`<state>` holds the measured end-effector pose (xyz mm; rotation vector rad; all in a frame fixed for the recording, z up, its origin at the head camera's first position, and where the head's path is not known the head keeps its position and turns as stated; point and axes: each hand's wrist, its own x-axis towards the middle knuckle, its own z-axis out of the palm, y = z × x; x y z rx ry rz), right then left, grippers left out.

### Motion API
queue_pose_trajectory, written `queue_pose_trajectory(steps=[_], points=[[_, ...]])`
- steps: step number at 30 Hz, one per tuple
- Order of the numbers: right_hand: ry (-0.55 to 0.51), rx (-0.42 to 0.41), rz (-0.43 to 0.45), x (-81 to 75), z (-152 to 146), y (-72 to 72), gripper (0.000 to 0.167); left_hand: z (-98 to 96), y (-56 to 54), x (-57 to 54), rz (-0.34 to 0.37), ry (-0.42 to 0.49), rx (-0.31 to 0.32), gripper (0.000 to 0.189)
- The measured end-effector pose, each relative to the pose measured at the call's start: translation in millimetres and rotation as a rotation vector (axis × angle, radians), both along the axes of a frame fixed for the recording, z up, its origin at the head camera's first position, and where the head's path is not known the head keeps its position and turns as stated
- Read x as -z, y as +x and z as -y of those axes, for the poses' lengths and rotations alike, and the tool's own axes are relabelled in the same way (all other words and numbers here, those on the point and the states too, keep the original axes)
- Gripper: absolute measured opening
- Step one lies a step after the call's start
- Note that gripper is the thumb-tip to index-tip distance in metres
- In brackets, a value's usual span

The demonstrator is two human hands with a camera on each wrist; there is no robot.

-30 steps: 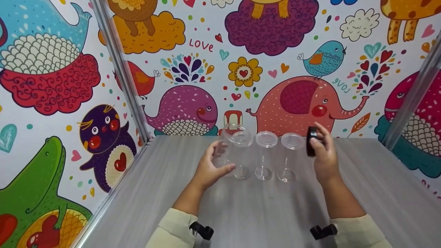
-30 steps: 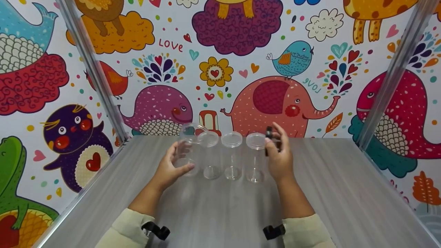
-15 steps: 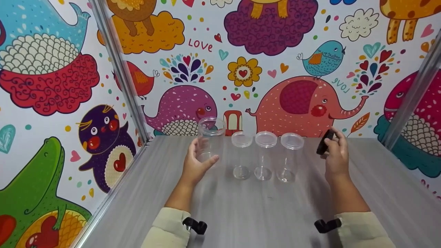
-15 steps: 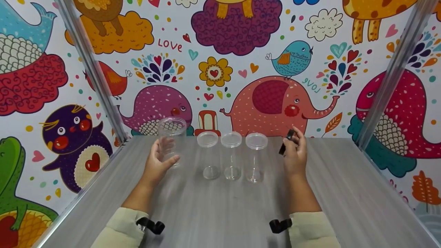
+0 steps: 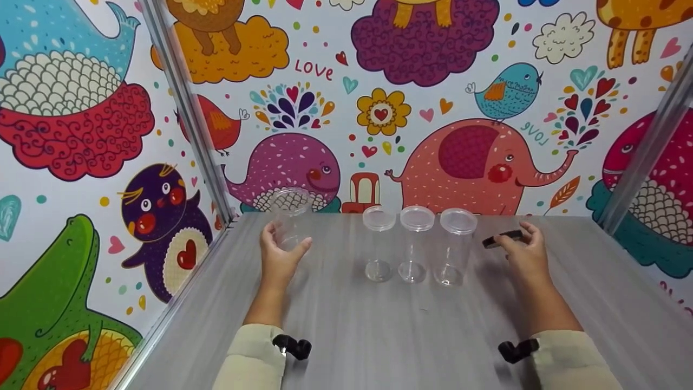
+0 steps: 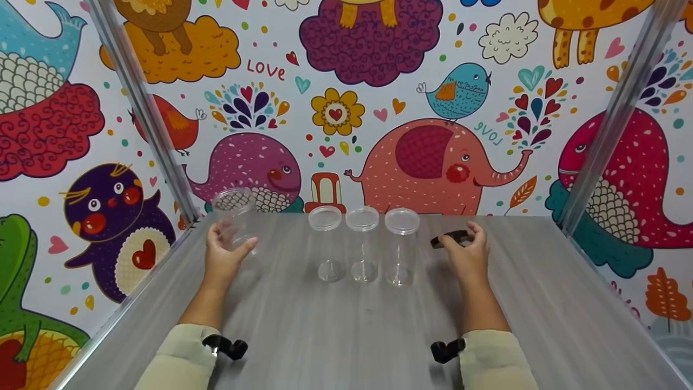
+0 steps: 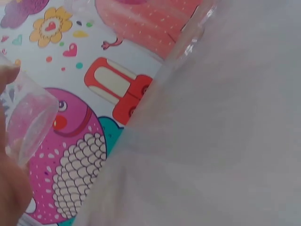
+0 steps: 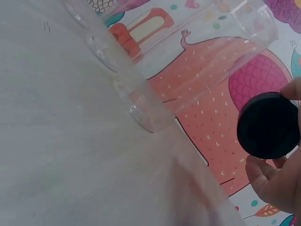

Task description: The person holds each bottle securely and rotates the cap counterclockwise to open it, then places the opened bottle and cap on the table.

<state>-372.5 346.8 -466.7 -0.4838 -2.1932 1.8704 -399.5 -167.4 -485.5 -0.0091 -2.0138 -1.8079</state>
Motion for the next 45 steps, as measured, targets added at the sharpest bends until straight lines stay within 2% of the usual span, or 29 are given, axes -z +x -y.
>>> queue_pose_trajectory(steps=[5,9,15,21,26,32,39,45], points=[[0.099,-0.115,0.083,11.2,-2,0.0,0.099,13.0,-4.5,11.7,0.107,-0.038,-0.081,0.103],[0.171,-0.170,0.140,17.8,-1,-1.2,0.107,19.8,-7.3,19.0,0.192,-0.091,-0.146,0.104],[0.313,-0.234,0.196,19.6,-1,-4.7,0.110,32.3,-11.1,27.3,0.222,-0.066,-0.246,0.102],[0.553,-0.285,0.249,23.0,0,-7.6,0.105,37.8,-12.9,35.7,0.241,-0.037,-0.237,0.101],[0.652,-0.319,0.230,28.8,-4,-11.8,0.100,37.9,-14.7,41.7,0.263,-0.038,-0.233,0.100],[0.690,-0.340,0.189,36.1,-9,-11.7,0.097,37.5,-19.7,45.2,0.295,-0.063,-0.230,0.100],[0.662,-0.344,0.177,43.0,-8,-11.6,0.093,40.5,-20.6,45.0,0.295,-0.077,-0.206,0.101],[0.727,-0.346,0.112,46.9,-4,-8.4,0.083,42.5,-20.5,46.4,0.332,-0.118,-0.184,0.102]])
